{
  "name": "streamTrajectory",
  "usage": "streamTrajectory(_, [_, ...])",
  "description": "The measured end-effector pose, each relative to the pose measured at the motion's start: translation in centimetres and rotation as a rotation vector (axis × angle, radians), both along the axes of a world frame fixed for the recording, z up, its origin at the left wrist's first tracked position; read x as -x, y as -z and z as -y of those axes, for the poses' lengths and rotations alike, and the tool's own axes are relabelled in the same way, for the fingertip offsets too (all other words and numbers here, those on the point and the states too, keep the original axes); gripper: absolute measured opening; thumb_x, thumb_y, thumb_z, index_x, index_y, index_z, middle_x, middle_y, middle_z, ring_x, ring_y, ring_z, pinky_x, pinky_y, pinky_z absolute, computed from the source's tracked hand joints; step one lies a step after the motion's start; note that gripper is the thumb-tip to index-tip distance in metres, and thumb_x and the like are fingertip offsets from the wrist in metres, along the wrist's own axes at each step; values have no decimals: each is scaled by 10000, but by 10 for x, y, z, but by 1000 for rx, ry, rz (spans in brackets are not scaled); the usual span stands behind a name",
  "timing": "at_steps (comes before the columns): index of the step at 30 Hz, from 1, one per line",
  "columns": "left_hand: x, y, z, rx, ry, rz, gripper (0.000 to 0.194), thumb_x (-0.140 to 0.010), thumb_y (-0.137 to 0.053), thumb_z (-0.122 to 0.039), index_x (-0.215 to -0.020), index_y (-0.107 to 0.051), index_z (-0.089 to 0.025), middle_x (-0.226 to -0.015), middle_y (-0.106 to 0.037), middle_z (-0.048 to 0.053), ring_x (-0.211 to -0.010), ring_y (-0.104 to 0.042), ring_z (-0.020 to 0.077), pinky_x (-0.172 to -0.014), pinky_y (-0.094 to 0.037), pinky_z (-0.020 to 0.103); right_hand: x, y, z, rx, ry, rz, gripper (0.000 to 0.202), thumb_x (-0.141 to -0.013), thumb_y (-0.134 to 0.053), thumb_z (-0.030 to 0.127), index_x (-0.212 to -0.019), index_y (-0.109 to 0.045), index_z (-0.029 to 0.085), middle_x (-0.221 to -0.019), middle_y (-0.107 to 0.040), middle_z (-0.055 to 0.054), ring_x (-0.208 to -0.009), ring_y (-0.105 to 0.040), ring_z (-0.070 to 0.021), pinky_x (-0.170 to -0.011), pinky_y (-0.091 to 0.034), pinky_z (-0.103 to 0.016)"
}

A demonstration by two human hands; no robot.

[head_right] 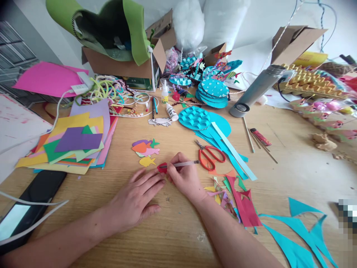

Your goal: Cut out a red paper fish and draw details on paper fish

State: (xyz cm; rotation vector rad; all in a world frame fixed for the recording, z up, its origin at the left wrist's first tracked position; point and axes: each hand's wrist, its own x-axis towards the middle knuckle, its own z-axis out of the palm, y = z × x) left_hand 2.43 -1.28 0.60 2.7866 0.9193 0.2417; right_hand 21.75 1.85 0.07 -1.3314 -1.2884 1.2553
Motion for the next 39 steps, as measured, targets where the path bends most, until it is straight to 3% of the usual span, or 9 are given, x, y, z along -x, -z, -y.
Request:
streamTrajectory(10, [0,1,-1,5,1,5,532,-960,-387,-485,-1365,-457,-147,-1447,-458,87,-1376,-316,270,-1159,-190,470,-1,1,1,4,7,-1,243,-818,-612,369,-720,-451,216,-504,-544,42,-403,-510,-107,-370,-370,-196])
streamTrajectory(18, [-1,-3,1,12,-46,16,531,-945,-408,-511,-1347,-483,-172,-1401,-503,51,-1278,-374,287,-1093,-291,450,0,-1,0,8,13,-8,239,-808,-627,347,-714,-450,218,-510,-548,45,-405,-516,-107,-372,-369,-196])
streamTrajectory(39, [-1,0,-1,4,-2,52,511,-952,-413,-480,-1345,-480,-160,-1400,-504,106,-1331,-376,271,-1122,-248,483,-1,3,1,-14,1,-5,259,-820,-620,385,-717,-449,219,-500,-539,42,-402,-509,-110,-368,-364,-201])
